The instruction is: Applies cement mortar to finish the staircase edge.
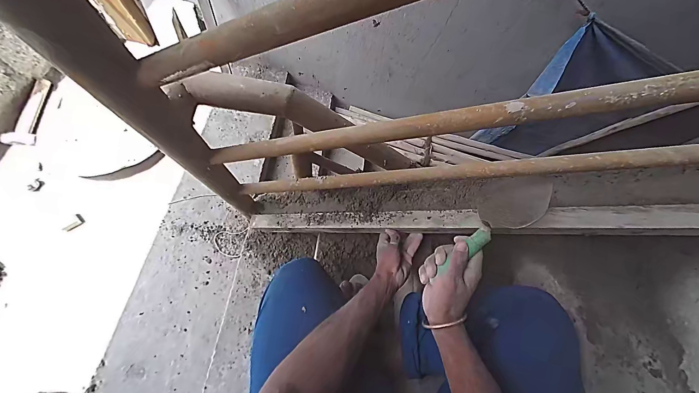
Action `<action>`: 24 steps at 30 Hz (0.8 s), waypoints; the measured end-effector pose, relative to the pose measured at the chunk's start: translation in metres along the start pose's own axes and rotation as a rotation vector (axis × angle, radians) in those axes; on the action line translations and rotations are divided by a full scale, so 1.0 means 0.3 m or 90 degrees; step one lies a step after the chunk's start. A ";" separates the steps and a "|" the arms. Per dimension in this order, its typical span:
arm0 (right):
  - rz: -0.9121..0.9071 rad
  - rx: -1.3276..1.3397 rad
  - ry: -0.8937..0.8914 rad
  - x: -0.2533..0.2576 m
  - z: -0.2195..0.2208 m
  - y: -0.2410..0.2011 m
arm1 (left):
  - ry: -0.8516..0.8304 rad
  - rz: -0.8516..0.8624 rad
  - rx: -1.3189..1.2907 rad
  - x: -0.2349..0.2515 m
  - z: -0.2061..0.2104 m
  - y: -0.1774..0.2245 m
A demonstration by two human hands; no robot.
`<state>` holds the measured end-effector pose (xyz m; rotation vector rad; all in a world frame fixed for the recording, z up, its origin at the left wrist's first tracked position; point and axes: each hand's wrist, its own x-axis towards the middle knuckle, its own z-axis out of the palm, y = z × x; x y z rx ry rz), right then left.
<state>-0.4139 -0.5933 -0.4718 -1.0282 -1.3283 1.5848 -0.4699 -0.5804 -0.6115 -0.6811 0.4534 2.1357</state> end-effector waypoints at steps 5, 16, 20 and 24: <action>0.156 -0.069 -0.034 0.029 0.017 0.016 | -0.012 -0.023 -0.009 0.015 0.009 0.004; 0.245 -0.088 -0.050 -0.004 0.013 0.068 | 0.002 0.029 0.123 -0.004 -0.030 -0.010; 0.142 -0.071 -0.048 -0.024 0.039 0.035 | -0.016 0.021 0.097 0.008 -0.033 -0.010; 0.304 -0.107 -0.072 0.013 0.041 0.034 | -0.003 0.038 0.140 0.011 -0.028 -0.011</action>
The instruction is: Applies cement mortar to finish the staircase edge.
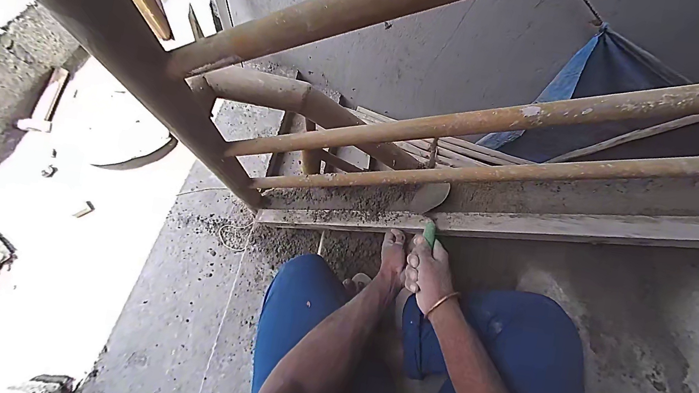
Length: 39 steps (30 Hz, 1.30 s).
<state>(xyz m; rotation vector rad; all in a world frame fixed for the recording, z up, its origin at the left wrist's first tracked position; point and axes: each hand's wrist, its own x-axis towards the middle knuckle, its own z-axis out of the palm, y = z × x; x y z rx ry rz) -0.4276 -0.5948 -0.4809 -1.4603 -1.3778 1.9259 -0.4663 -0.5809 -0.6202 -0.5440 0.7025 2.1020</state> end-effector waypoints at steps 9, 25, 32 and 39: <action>-0.030 0.040 -0.063 -0.002 0.053 0.071 | 0.018 0.045 0.248 -0.047 0.032 0.067; -0.213 -0.978 0.230 -0.288 -0.524 -0.472 | 0.021 -0.037 -0.109 -0.017 0.035 0.020; -0.330 -0.421 0.358 -0.324 -0.677 -0.422 | -0.052 -0.006 -0.067 -0.018 0.015 0.006; -0.313 0.347 0.360 -0.184 -0.535 -0.277 | -0.065 -0.012 -0.092 -0.036 0.019 0.011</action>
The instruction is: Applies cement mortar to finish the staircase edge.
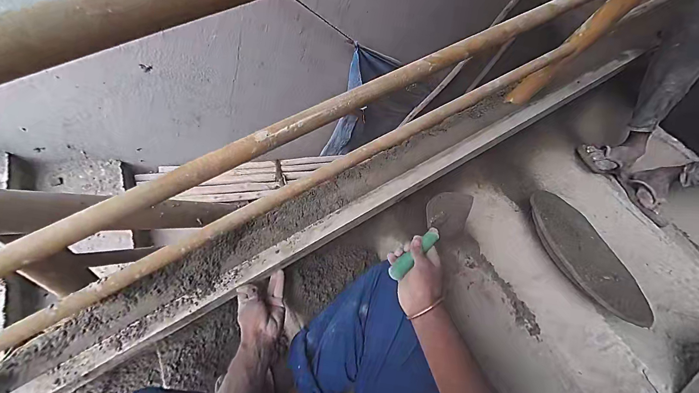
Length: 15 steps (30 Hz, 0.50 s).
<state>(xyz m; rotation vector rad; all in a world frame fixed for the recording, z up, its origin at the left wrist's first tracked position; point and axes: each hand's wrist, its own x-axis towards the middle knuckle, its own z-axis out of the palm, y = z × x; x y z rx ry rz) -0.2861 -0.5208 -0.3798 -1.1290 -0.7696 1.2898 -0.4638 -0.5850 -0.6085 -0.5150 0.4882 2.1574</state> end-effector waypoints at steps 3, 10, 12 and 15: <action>0.099 0.119 0.038 0.012 0.099 0.057 | -0.002 0.007 -0.009 0.014 -0.002 -0.003; 0.211 -0.010 0.095 0.043 0.205 0.330 | 0.001 -0.002 0.058 -0.010 -0.001 -0.001; 0.239 -0.014 0.102 0.030 0.218 0.363 | -0.003 -0.005 0.063 -0.004 -0.004 -0.001; 0.181 -0.013 0.094 -0.009 0.190 0.357 | -0.004 -0.011 0.073 -0.002 -0.010 0.002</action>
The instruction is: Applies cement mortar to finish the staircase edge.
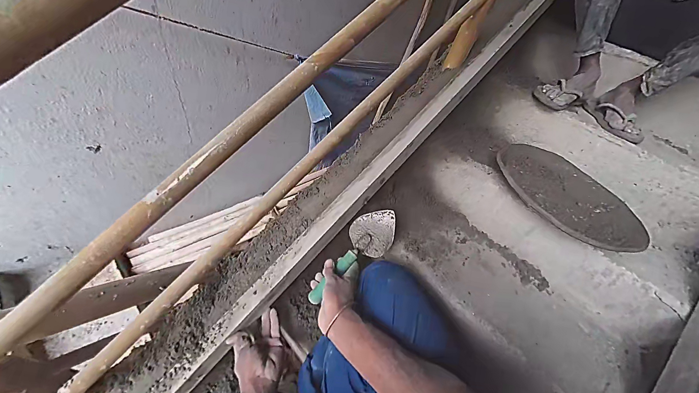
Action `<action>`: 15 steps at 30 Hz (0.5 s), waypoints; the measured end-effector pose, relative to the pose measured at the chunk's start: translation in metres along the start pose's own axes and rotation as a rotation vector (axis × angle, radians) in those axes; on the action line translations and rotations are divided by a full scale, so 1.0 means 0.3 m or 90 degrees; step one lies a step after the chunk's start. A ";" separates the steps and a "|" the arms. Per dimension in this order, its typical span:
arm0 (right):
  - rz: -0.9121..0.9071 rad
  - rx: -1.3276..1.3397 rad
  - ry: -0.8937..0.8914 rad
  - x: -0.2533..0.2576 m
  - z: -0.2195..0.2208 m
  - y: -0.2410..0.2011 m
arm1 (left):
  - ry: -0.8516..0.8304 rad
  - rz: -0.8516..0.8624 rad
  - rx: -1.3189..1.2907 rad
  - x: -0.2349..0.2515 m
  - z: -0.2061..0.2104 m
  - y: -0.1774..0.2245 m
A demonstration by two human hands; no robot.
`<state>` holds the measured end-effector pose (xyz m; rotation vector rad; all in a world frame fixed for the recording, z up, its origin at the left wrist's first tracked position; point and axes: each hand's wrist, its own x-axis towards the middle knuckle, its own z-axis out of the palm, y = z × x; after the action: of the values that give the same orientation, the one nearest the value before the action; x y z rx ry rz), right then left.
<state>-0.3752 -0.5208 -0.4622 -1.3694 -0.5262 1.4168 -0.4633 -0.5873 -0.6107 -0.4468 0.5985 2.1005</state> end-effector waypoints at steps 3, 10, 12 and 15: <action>-0.144 0.051 -0.052 -0.052 -0.064 -0.121 | -0.004 0.000 0.007 0.005 -0.012 0.001; -0.292 -0.405 -0.128 -0.006 -0.377 -0.820 | 0.007 0.035 0.006 0.019 -0.008 -0.018; -0.384 -0.482 -0.075 0.052 -0.432 -0.942 | 0.008 0.050 -0.001 0.023 -0.014 -0.022; -0.504 -0.598 0.037 0.168 -0.483 -1.071 | 0.006 0.061 0.002 0.031 -0.021 -0.029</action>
<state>-0.1153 -0.4118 -0.2446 -1.5990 -1.6147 0.4464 -0.4605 -0.5804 -0.6229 -0.4350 0.6396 2.1892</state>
